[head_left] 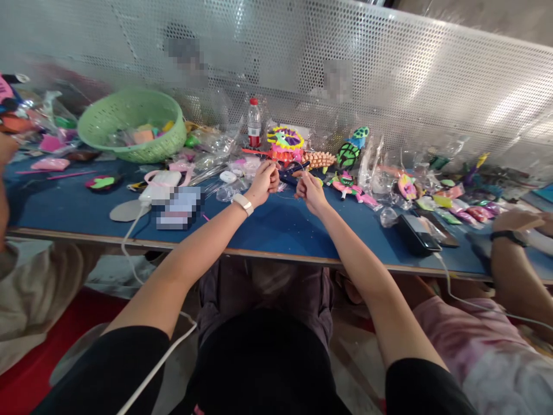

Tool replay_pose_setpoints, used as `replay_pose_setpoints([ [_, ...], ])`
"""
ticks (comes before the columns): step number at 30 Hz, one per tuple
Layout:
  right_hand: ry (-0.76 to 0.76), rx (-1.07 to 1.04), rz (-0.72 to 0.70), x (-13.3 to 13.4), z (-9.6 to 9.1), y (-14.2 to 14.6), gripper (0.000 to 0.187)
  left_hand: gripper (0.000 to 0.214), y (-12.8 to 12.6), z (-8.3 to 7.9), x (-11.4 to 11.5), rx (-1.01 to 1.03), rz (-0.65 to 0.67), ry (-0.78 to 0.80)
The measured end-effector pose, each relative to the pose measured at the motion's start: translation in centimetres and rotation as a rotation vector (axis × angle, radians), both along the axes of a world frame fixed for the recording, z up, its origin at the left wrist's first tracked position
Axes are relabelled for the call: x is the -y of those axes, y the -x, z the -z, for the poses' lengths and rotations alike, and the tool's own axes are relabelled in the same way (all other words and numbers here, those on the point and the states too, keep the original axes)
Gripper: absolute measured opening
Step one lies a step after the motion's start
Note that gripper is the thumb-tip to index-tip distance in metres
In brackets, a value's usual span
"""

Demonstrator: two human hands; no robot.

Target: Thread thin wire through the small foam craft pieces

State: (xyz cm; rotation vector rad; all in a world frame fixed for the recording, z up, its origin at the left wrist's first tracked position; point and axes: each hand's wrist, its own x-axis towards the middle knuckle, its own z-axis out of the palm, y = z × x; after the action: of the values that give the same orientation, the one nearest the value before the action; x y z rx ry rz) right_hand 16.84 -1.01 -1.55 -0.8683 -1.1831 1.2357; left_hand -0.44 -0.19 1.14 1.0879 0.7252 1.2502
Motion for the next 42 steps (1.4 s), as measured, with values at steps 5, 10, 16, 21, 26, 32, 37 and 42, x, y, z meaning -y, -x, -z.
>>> replay_pose_setpoints([
  [5,-0.011,-0.054,0.002,0.6,-0.5,-0.2,0.026,0.034,0.1,0.0,-0.1,-0.001,0.07,-0.004],
  [10,0.016,-0.033,-0.046,0.9,-1.1,-0.7,0.032,0.031,-0.2,0.1,0.0,-0.068,0.022,-0.083],
  [16,0.079,0.014,-0.051,1.4,-1.9,-0.8,0.025,0.025,0.2,0.1,-0.3,-0.157,-0.046,-0.138],
  [21,0.101,0.034,-0.071,1.5,-1.9,-0.9,0.022,0.026,0.4,0.7,-1.1,-0.237,-0.119,-0.217],
  [26,0.114,0.019,-0.093,1.4,-1.8,-1.1,0.016,0.024,0.3,1.1,-1.2,-0.247,-0.183,-0.254],
  [32,0.184,0.009,-0.049,0.8,-1.8,-1.8,0.019,0.033,0.3,0.7,-0.8,-0.248,-0.053,-0.115],
  [37,0.159,0.076,0.117,0.1,-1.6,-2.7,0.023,0.043,0.2,0.9,-0.8,-0.326,-0.03,-0.132],
  [42,-0.046,0.373,0.305,-0.5,-1.4,-4.5,0.018,0.044,0.2,0.8,0.3,-0.94,-0.222,-0.477],
])
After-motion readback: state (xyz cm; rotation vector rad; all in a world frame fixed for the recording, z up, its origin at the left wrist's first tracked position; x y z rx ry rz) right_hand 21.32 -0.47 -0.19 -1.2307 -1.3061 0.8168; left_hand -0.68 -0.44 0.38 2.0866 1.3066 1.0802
